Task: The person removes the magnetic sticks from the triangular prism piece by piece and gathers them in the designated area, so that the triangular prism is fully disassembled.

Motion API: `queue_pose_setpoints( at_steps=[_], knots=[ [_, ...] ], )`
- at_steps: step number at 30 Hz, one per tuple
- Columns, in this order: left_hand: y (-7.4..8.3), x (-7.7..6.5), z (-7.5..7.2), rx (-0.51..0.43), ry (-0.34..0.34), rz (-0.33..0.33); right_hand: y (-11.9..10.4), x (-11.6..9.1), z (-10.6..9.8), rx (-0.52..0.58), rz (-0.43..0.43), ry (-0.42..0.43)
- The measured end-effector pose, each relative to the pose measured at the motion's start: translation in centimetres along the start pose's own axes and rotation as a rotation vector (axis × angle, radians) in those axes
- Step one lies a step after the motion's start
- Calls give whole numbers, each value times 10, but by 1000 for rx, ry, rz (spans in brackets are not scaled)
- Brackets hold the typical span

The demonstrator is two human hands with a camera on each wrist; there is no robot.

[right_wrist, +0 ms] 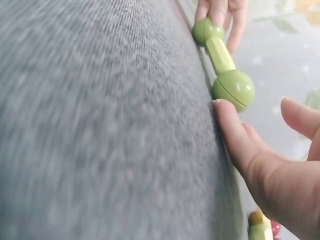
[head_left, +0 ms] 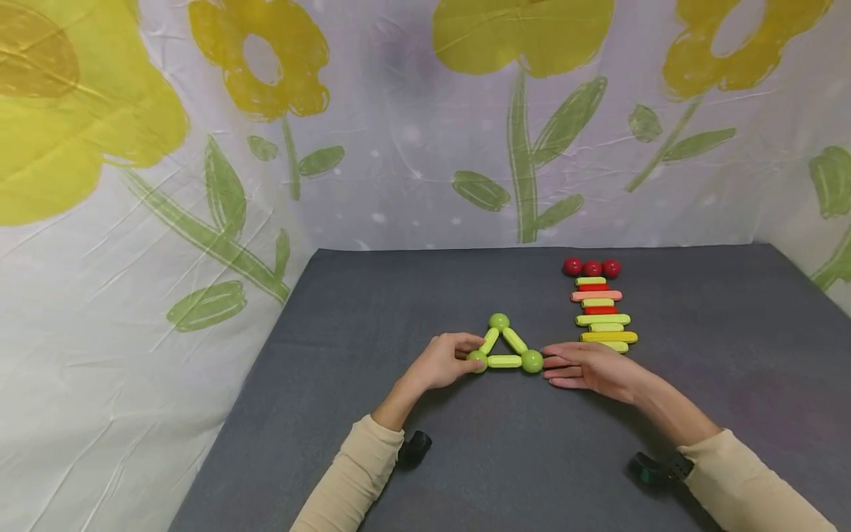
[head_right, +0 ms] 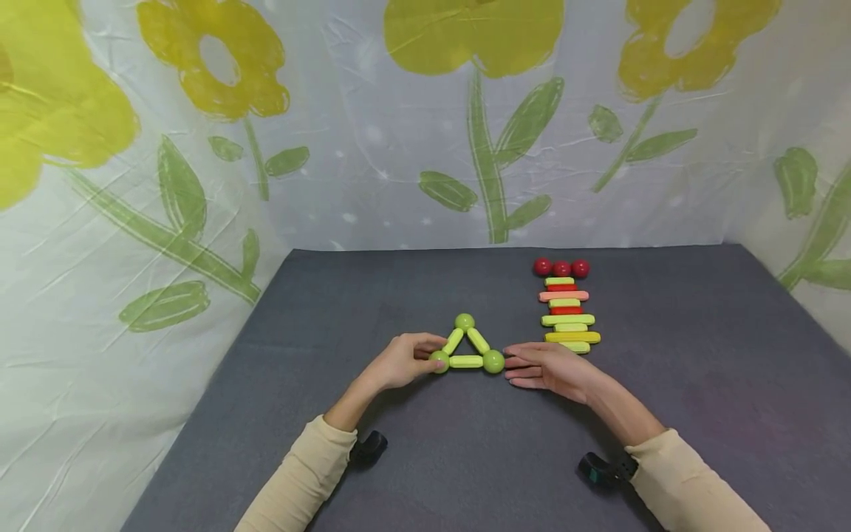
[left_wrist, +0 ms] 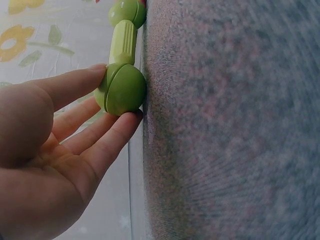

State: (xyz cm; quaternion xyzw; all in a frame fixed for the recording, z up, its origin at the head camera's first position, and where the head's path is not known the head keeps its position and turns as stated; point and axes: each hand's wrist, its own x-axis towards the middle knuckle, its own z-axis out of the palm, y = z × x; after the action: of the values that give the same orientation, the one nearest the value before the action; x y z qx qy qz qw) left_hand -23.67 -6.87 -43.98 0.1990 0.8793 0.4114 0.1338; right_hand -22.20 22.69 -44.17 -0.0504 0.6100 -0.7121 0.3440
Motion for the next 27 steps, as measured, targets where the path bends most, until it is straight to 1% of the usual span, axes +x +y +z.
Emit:
queue_pose_setpoints(
  at_steps=[6,9,12,18,21,24,27],
  knots=[
    [0,0,0,-10,1,-8,1,7,5,155,2,-8],
    [1,0,-2,-11,2,-12,0,9,9,194,12,-7],
    [1,-1,-3,-14,-1,-13,-2,13,13,148,22,6],
    [0,-1,-3,-38,-12,-21,-2,22,18,-42,15,29],
    [-1,0,-2,-53,-14,-20,-1,26,19,-104,10,48],
    [-1,0,-2,-49,-14,-18,0,28,20,-132,3,67],
    [0,0,-2,-42,-14,-17,1,28,22,-127,-1,75]
  ],
)
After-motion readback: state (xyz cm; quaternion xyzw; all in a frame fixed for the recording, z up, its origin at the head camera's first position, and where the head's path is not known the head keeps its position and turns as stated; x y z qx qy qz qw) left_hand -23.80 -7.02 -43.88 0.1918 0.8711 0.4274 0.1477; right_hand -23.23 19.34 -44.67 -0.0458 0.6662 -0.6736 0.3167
